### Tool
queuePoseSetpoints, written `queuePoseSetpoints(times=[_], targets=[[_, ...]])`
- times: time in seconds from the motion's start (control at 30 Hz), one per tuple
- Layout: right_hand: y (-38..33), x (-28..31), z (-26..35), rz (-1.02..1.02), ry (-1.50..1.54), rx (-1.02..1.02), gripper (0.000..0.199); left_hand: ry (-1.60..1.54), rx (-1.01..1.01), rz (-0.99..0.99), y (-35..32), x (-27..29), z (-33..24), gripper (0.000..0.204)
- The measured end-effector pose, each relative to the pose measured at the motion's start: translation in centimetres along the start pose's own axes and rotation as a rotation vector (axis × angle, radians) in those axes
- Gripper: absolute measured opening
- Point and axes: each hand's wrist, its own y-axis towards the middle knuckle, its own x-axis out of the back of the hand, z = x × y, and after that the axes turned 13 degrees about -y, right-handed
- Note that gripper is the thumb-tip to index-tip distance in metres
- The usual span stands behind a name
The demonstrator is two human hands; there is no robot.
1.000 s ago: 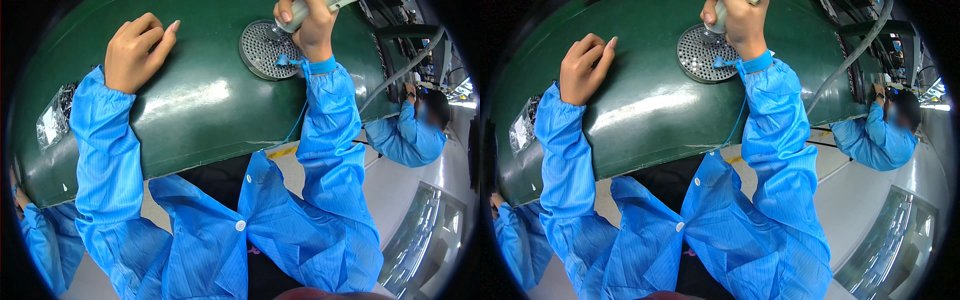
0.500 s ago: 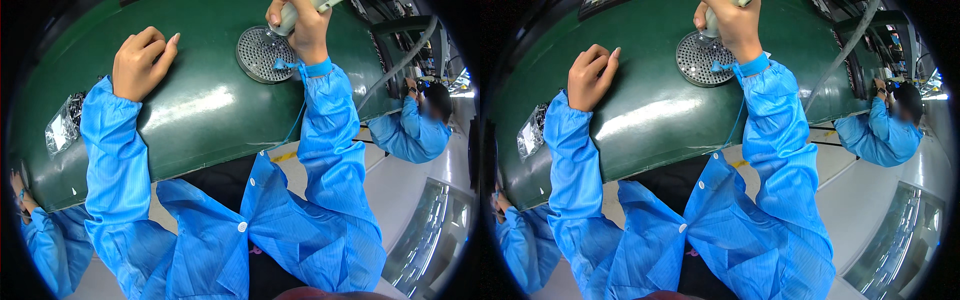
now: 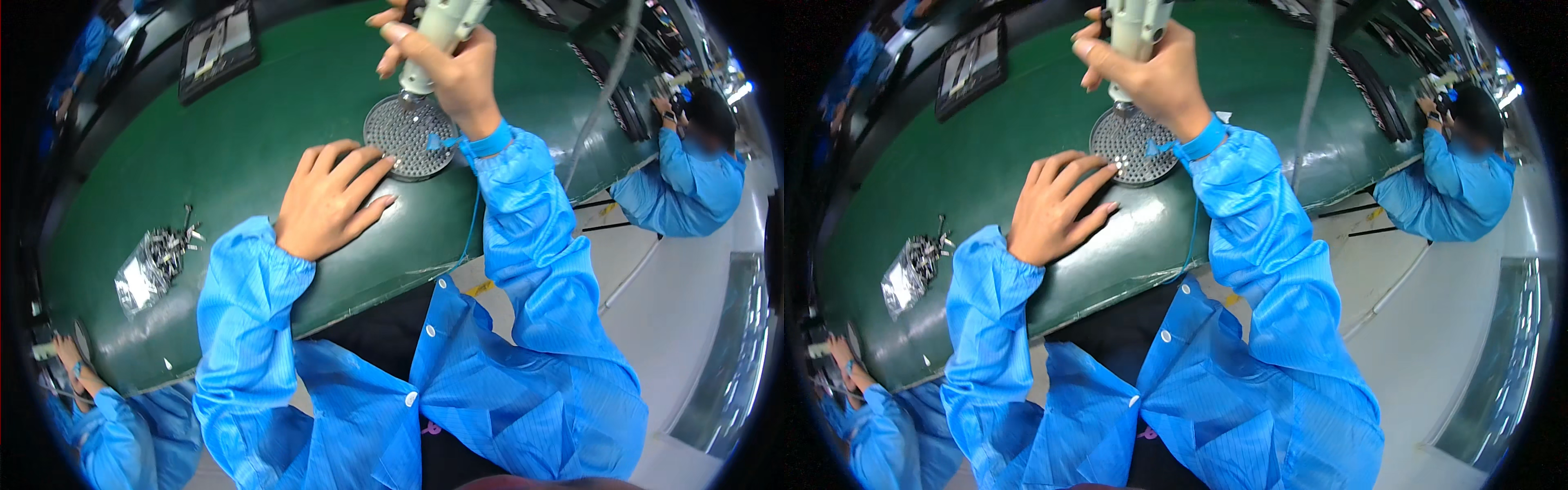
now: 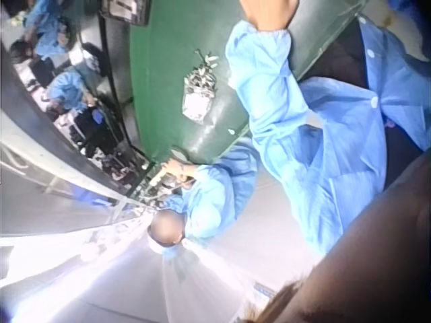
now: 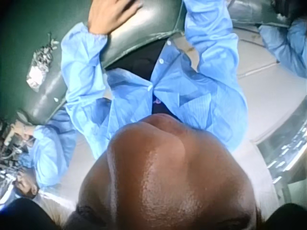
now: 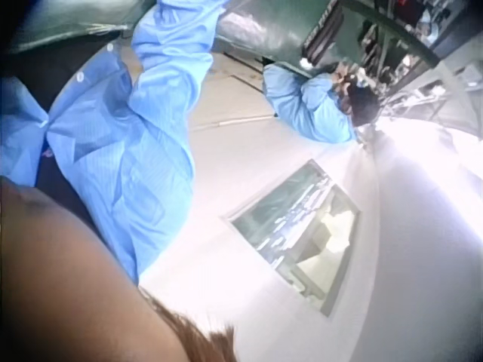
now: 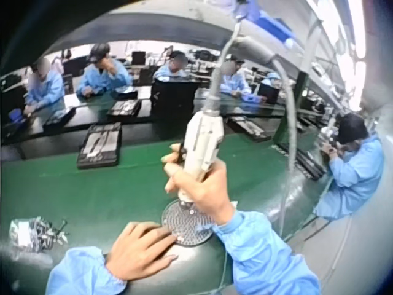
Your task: Assembling tablet components using an electric screwdriver on a factory production line.
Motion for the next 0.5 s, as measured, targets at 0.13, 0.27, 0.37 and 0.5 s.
queuePoseSetpoints(times=[0.13, 0.27, 0.37, 0.5], targets=[[-0.2, 0.7, 0.2, 0.032, -0.129, 0.086, 0.05, -0.015, 0.02, 0.006, 0.2, -0.3, -0.2, 0.043], [-0.6, 0.3, -0.5, 0.027, -0.072, 0.052, 0.054, -0.016, 0.03, 0.004, -0.3, 0.3, -0.8, 0.039], [-0.4, 1.5, -1.3, -0.014, -0.136, 0.046, 0.054, 0.012, 0.047, 0.026, 0.0, 0.7, -1.1, 0.039], [0.6, 2.5, -2.0, -0.148, -0.361, 0.164, 0.058, -0.107, 0.034, -0.002, 0.0, 0.6, -0.6, 0.042]])
